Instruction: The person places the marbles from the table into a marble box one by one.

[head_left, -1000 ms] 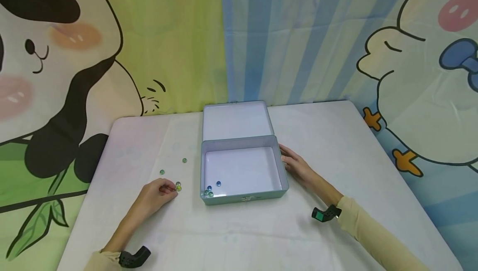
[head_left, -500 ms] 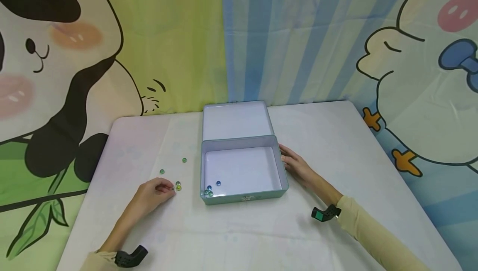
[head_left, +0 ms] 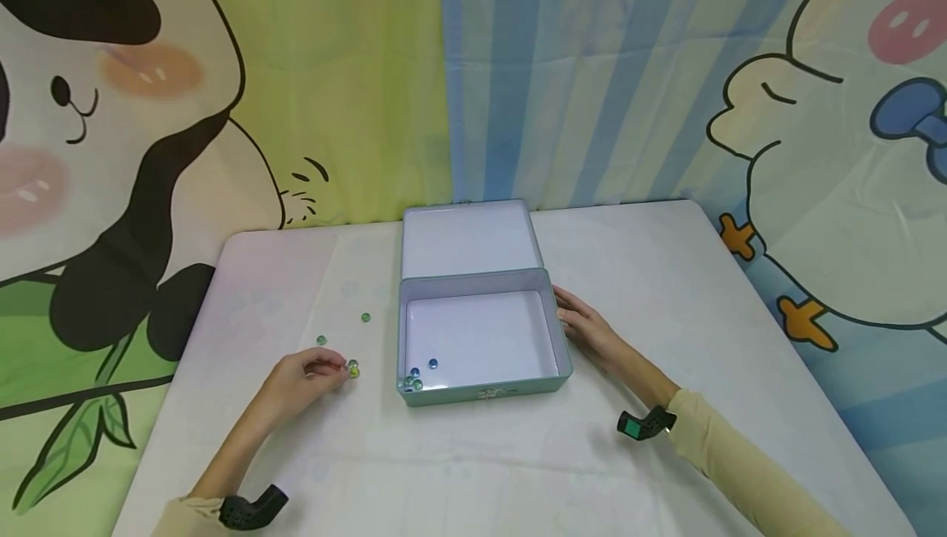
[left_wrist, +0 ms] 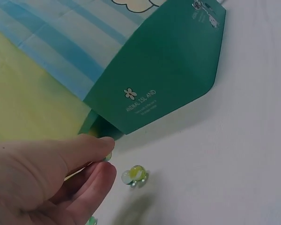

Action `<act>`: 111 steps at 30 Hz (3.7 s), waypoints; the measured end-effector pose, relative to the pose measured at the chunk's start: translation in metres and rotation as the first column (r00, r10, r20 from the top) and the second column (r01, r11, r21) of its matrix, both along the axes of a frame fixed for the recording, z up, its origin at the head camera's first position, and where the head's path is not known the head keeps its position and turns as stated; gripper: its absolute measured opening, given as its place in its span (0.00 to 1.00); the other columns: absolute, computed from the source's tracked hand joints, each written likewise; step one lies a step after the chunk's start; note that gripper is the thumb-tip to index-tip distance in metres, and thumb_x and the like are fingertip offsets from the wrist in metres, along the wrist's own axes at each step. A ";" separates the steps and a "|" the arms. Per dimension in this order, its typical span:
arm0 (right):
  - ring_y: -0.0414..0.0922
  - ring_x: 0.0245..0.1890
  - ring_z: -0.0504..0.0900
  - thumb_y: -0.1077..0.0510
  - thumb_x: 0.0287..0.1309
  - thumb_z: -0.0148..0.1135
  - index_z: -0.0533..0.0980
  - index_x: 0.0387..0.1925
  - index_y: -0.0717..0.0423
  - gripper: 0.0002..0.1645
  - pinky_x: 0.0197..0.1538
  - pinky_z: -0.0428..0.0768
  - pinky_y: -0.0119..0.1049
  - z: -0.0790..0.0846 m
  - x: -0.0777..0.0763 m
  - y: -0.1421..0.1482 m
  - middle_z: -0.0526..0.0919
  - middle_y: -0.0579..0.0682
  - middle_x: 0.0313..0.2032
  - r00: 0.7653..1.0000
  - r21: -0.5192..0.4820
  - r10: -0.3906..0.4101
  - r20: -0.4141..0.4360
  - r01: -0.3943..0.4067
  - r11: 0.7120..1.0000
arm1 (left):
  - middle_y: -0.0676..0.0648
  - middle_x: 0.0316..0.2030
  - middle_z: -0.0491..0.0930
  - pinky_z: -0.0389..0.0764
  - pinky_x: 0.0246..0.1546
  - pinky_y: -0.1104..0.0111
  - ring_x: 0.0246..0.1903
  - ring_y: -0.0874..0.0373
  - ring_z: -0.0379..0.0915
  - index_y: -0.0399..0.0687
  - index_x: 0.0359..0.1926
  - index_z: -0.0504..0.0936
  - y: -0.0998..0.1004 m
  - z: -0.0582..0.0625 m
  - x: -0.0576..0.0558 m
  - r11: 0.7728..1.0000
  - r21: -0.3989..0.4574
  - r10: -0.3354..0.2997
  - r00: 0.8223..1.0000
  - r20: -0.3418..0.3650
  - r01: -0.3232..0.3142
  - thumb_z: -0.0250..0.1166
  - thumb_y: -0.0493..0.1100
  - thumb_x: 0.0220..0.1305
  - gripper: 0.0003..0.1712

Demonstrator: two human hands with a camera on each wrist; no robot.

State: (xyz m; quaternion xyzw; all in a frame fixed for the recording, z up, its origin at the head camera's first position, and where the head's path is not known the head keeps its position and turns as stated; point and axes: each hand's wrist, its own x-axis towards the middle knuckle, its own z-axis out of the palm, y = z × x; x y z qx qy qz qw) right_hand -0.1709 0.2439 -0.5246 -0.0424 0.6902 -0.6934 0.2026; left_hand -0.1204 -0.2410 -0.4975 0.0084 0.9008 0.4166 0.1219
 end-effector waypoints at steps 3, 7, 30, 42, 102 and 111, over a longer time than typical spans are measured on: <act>0.61 0.76 0.47 0.50 0.70 0.49 0.46 0.76 0.52 0.40 0.75 0.47 0.59 0.000 0.000 -0.001 0.46 0.61 0.76 1.000 0.004 0.000 0.000 0.000 1.000 | 0.46 0.36 0.83 0.80 0.33 0.74 0.34 0.62 0.78 0.43 0.44 0.82 0.001 0.004 0.000 0.998 0.062 -0.003 1.000 0.022 0.001 0.71 0.46 0.58 0.16; 0.60 0.76 0.47 0.49 0.70 0.49 0.46 0.76 0.51 0.40 0.75 0.47 0.59 0.001 0.000 -0.001 0.46 0.61 0.76 1.000 0.012 0.000 0.003 0.000 1.000 | 0.45 0.37 0.84 0.80 0.34 0.74 0.34 0.63 0.79 0.42 0.44 0.82 0.004 0.012 -0.001 0.992 0.127 -0.022 0.999 0.024 0.019 0.71 0.48 0.58 0.17; 0.59 0.76 0.46 0.50 0.70 0.49 0.46 0.76 0.53 0.40 0.76 0.46 0.57 0.003 0.000 -0.002 0.45 0.60 0.76 1.000 -0.001 -0.007 0.014 0.007 1.000 | 0.49 0.37 0.84 0.81 0.38 0.73 0.36 0.60 0.80 0.49 0.42 0.83 0.053 0.051 -0.034 0.940 0.162 -0.292 0.953 -0.076 0.301 0.71 0.48 0.58 0.13; 0.60 0.76 0.48 0.51 0.70 0.49 0.46 0.76 0.53 0.40 0.75 0.48 0.57 0.002 -0.001 -0.003 0.46 0.61 0.76 1.000 -0.001 -0.013 0.028 0.013 1.000 | 0.49 0.37 0.85 0.81 0.37 0.74 0.35 0.60 0.79 0.46 0.41 0.84 0.104 0.072 -0.064 0.852 0.111 -0.491 0.855 -0.167 0.511 0.70 0.43 0.59 0.10; 0.61 0.76 0.48 0.52 0.70 0.48 0.45 0.76 0.54 0.40 0.75 0.48 0.58 0.001 -0.003 -0.001 0.44 0.62 0.76 1.000 -0.011 0.005 0.023 -0.005 1.000 | 0.45 0.38 0.85 0.78 0.37 0.79 0.35 0.64 0.79 0.38 0.43 0.84 0.266 0.025 -0.122 0.677 -0.005 -0.734 0.674 -0.083 0.736 0.69 0.39 0.59 0.12; 0.60 0.76 0.48 0.50 0.70 0.49 0.47 0.76 0.52 0.39 0.75 0.48 0.58 0.000 -0.003 -0.002 0.46 0.61 0.76 1.000 0.012 -0.009 0.013 0.009 1.000 | 0.46 0.41 0.85 0.81 0.44 0.73 0.40 0.61 0.80 0.43 0.46 0.84 0.201 0.074 -0.122 0.719 0.082 -0.683 0.724 -0.098 0.690 0.66 0.41 0.63 0.12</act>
